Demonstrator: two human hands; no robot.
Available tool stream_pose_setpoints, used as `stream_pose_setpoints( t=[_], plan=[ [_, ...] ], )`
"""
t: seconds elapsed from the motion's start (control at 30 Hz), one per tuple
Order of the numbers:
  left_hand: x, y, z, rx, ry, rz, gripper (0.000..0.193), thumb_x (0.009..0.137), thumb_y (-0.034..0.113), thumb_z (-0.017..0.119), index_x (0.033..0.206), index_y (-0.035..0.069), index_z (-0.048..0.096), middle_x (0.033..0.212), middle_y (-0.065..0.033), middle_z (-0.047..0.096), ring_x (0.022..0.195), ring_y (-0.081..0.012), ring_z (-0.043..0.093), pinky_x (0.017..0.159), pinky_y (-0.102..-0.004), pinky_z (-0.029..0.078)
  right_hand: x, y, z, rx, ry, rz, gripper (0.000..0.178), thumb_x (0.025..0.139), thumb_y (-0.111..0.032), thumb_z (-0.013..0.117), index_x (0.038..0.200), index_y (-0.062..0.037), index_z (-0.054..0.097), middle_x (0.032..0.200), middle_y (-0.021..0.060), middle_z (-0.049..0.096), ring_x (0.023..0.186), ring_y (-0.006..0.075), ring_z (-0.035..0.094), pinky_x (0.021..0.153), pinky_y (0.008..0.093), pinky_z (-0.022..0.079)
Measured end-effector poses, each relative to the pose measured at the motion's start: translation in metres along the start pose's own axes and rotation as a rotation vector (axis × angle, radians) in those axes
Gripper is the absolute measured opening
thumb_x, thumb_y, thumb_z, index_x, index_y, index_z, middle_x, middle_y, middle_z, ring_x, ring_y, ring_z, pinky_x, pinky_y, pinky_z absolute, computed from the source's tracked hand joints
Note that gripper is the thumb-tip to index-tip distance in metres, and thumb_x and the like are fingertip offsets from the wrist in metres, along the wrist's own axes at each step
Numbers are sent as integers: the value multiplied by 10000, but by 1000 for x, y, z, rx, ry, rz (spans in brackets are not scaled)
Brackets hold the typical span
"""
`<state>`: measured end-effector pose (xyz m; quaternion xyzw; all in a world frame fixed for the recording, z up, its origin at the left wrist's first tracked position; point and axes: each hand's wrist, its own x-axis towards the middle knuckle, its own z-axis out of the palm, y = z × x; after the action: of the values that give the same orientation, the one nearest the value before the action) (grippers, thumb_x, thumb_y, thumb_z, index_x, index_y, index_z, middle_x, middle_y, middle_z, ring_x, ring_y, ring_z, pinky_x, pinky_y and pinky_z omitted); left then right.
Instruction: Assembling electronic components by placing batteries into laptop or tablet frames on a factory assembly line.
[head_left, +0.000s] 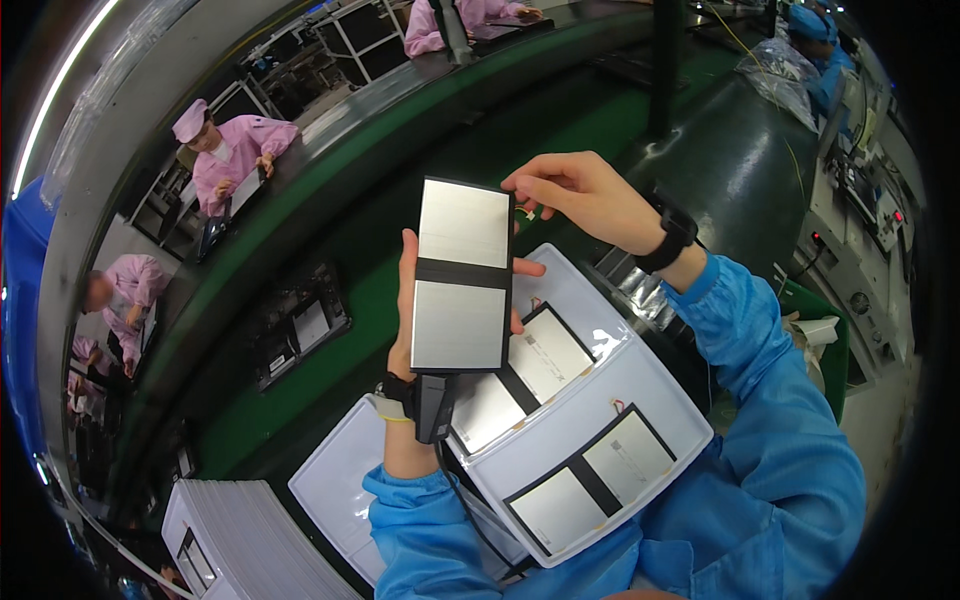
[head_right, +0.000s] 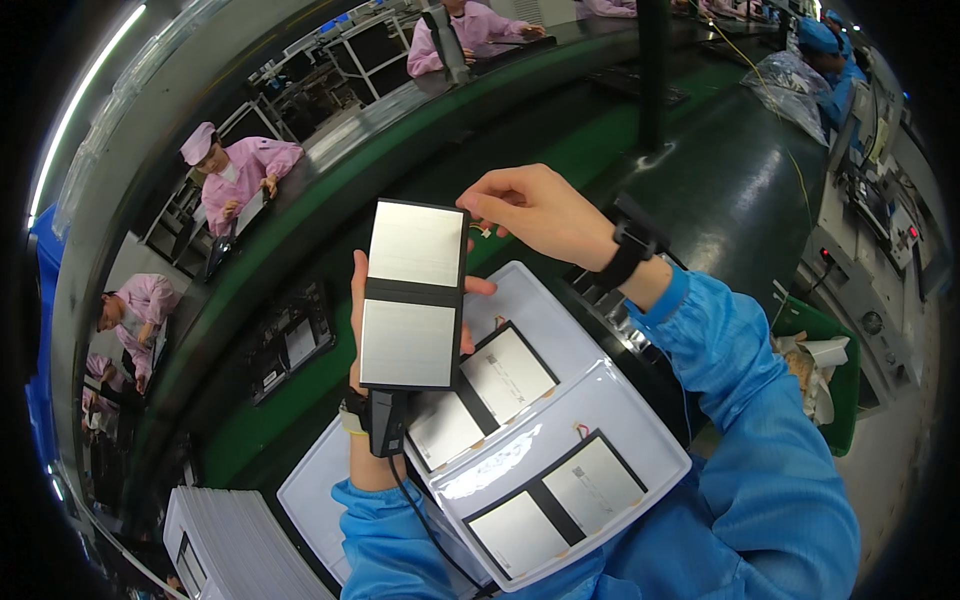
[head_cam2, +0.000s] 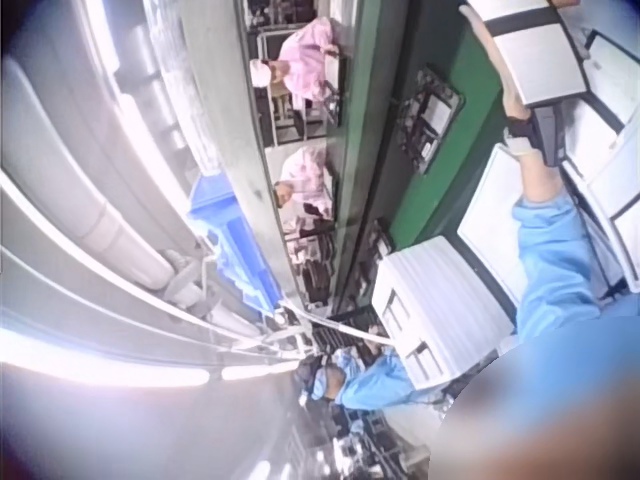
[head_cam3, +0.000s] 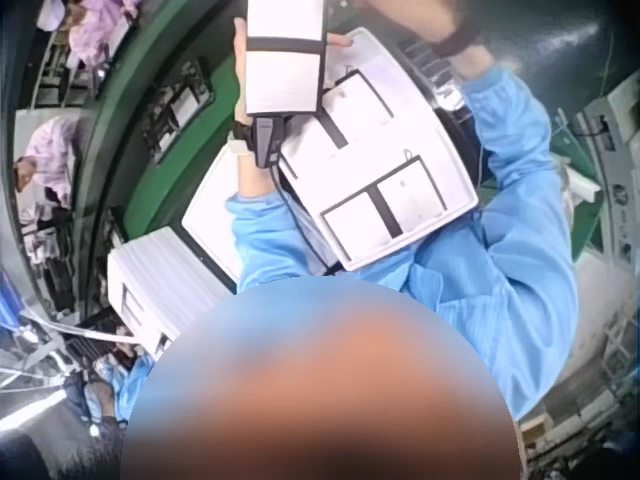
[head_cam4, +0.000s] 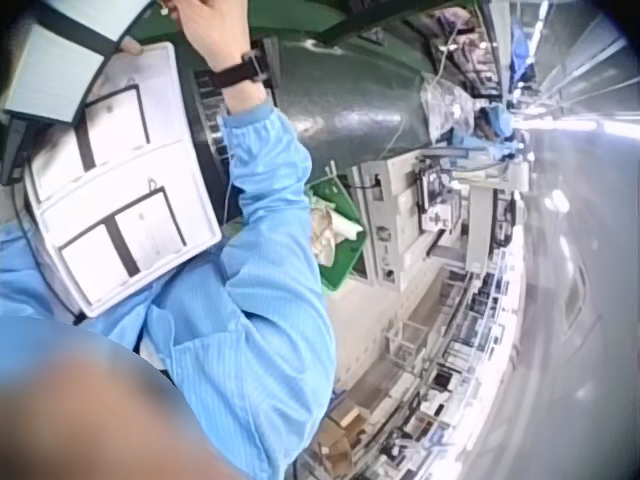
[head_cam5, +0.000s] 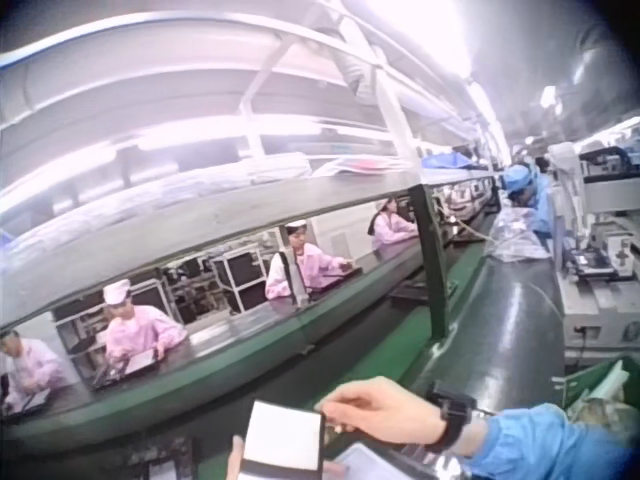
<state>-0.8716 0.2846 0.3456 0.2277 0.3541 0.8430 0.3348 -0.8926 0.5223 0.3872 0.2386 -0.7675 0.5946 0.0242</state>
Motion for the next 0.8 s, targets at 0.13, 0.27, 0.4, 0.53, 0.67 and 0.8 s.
stream_pose_setpoints(
  t=[0.13, 0.27, 0.4, 0.53, 0.67, 0.8],
  plan=[
    [-2, 3, -2, -7, -16, -15, 1037, 925, 835, 123, 1507, 20, 392, 1202, -366, 621, 666, -357, 722, 586, -377, 607, 12, 5, 0, 71, -19, 83, 196, 998, -162, 645, 1075, 10, 697, 881, 14, 677, 794, 76, 606, 749, 224, 510],
    [2, 5, 7, -70, 123, -59, 1037, 927, 840, 143, 1459, 11, 467, 1231, -299, 645, 848, -348, 740, 754, -404, 623, 8, 11, -14, 275, -39, 186, 180, 990, -145, 643, 1071, 4, 702, 865, 25, 677, 769, 79, 613, 715, 208, 517],
    [2, 6, -12, 482, 402, 57, 1000, 1001, 740, 107, 1300, -80, 596, 1191, -213, 698, 846, -241, 733, 776, -309, 581, -3, 44, -75, 393, 215, 253, 216, 989, -155, 645, 1085, 28, 708, 924, 44, 681, 796, 85, 621, 709, 201, 517],
    [5, 6, -18, 617, 504, 37, 907, 1032, 686, 172, 1252, -76, 611, 1120, -199, 706, 740, -204, 700, 659, -273, 533, -45, 112, -171, 384, 553, 347, 225, 996, -167, 639, 1090, 23, 712, 946, 66, 693, 790, 101, 635, 671, 192, 506],
    [5, 3, -20, 647, 550, 29, 786, 1059, 615, 272, 1210, -70, 626, 1049, -170, 711, 742, -184, 690, 668, -266, 530, -98, 195, -233, 197, 807, 379, 237, 972, -169, 670, 1076, 41, 703, 928, 67, 722, 732, 98, 649, 609, 180, 511],
    [1, 1, -20, 676, 594, 20, 702, 1076, 549, 322, 1202, -69, 629, 1027, -157, 712, 745, -179, 683, 667, -268, 526, -115, 227, -212, -274, 932, 314, 225, 950, -213, 680, 999, -4, 748, 911, 78, 738, 712, 140, 672, 629, 260, 539]
  ],
)
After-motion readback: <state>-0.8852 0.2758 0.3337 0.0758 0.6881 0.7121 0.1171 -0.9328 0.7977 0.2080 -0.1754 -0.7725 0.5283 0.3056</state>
